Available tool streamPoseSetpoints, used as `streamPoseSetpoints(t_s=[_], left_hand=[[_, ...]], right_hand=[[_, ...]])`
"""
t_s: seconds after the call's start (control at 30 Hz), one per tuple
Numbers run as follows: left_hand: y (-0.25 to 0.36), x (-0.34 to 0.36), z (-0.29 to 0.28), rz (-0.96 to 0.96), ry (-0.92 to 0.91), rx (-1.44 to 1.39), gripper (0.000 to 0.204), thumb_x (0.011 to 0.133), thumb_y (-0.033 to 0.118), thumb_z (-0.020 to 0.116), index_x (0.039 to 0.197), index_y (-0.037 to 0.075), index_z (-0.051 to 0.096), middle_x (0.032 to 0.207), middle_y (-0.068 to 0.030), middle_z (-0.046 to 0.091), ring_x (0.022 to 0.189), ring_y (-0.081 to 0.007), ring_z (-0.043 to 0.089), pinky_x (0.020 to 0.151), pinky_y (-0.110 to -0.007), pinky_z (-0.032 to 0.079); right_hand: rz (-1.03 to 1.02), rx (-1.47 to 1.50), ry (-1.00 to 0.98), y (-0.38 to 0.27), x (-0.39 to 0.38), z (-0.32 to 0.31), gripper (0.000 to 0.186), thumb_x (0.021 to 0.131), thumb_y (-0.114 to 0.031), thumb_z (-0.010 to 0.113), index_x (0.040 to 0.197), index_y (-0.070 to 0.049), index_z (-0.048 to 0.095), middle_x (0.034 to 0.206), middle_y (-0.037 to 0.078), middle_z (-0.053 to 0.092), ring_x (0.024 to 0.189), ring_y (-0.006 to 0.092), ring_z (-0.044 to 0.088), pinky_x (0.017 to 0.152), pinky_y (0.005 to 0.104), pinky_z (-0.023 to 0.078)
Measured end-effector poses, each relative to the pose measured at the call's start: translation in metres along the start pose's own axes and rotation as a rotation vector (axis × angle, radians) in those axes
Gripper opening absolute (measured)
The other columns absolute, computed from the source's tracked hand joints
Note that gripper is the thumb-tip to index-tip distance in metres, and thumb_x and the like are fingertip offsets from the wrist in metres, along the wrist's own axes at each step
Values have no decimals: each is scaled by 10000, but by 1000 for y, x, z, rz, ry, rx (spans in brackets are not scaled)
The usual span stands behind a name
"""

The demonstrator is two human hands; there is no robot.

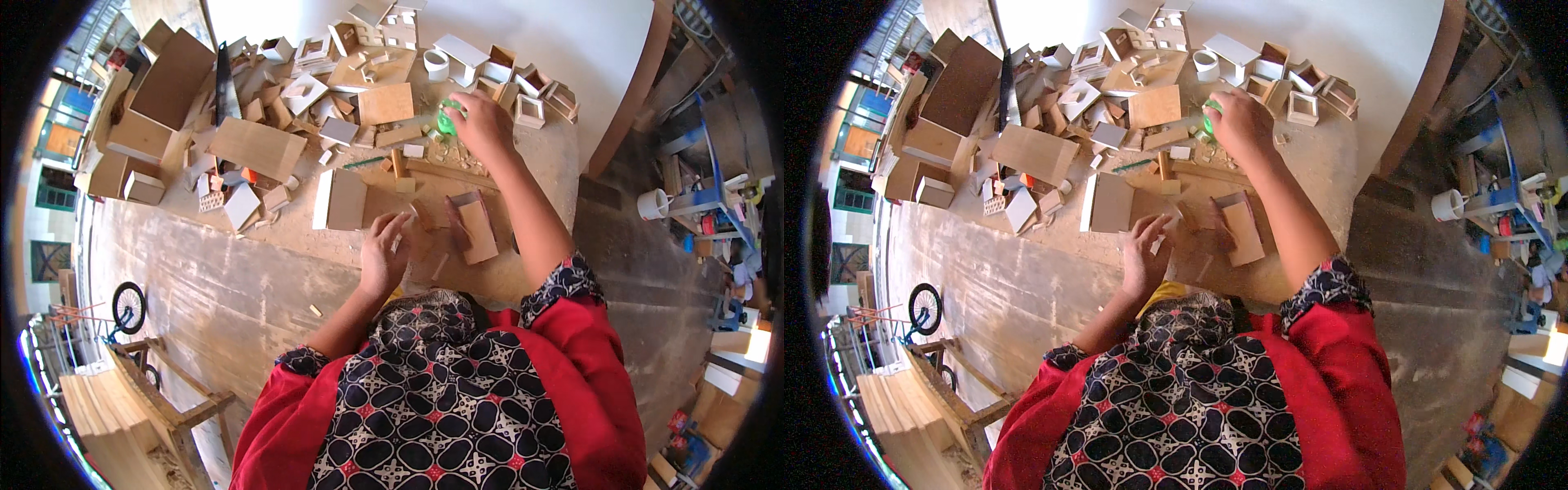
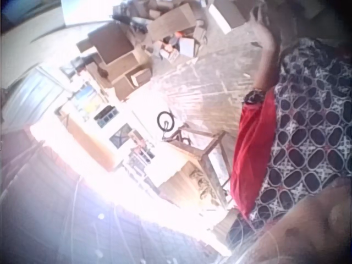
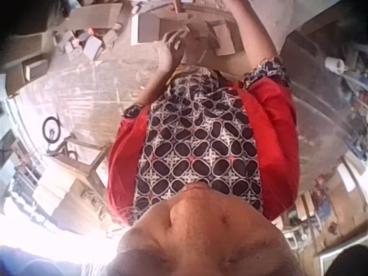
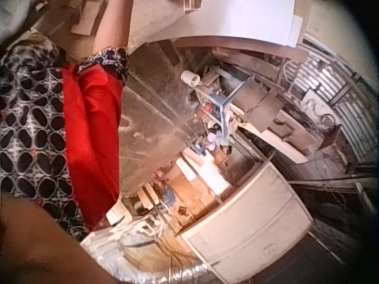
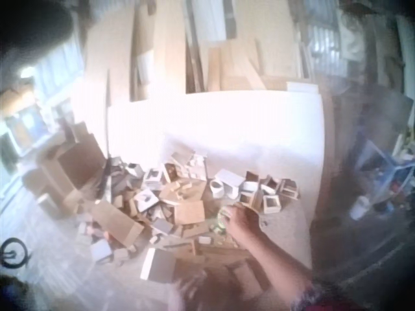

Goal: The person cuts small pieces of wood with shears and applies glue from a container to assemble an architectural model on a workbench.

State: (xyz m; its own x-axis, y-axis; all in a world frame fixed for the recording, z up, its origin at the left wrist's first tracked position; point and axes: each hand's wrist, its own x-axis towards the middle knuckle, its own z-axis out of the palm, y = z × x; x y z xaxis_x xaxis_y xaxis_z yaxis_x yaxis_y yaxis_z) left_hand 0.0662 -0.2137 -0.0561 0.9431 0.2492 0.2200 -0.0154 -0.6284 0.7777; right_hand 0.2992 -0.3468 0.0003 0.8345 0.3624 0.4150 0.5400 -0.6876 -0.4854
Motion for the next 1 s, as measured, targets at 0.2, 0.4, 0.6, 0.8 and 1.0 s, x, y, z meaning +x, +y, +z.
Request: streamPoseSetpoints(t_s=[0.2,0.4,0.6,0.8,1.0], left_hand=[[1,13,0,91,-122,219,496,746,55,632,1233,56,542,1162,-168,546,929,-371,612,765,-439,517],[-4,15,0,78,-168,180,415,751,72,631,1163,46,593,1128,-172,565,920,-368,608,763,-421,520],[-11,19,-5,139,-245,156,356,755,73,632,1110,46,617,1097,-167,585,921,-362,612,778,-400,519],[-12,23,-5,77,-257,101,285,745,76,648,1027,31,651,1091,-157,598,922,-353,613,784,-401,511],[-21,20,-3,100,-222,60,267,736,66,644,998,16,647,1083,-159,596,924,-367,604,792,-410,504]], right_hand=[[180,-56,-244,2,21,17,217,787,-344,690,887,-152,683,836,109,684,827,301,656,696,407,512],[228,-2,-208,17,20,20,208,776,-343,675,855,-151,684,810,109,683,821,316,653,707,426,508],[208,-41,-168,15,21,25,246,772,-342,672,922,-146,676,848,122,686,834,324,653,717,433,511],[178,-18,-179,14,22,22,216,765,-342,677,856,-147,703,816,116,688,798,311,660,699,413,518],[146,-32,-46,15,22,28,190,780,-288,661,848,-113,693,744,95,682,714,288,665,654,384,511]])
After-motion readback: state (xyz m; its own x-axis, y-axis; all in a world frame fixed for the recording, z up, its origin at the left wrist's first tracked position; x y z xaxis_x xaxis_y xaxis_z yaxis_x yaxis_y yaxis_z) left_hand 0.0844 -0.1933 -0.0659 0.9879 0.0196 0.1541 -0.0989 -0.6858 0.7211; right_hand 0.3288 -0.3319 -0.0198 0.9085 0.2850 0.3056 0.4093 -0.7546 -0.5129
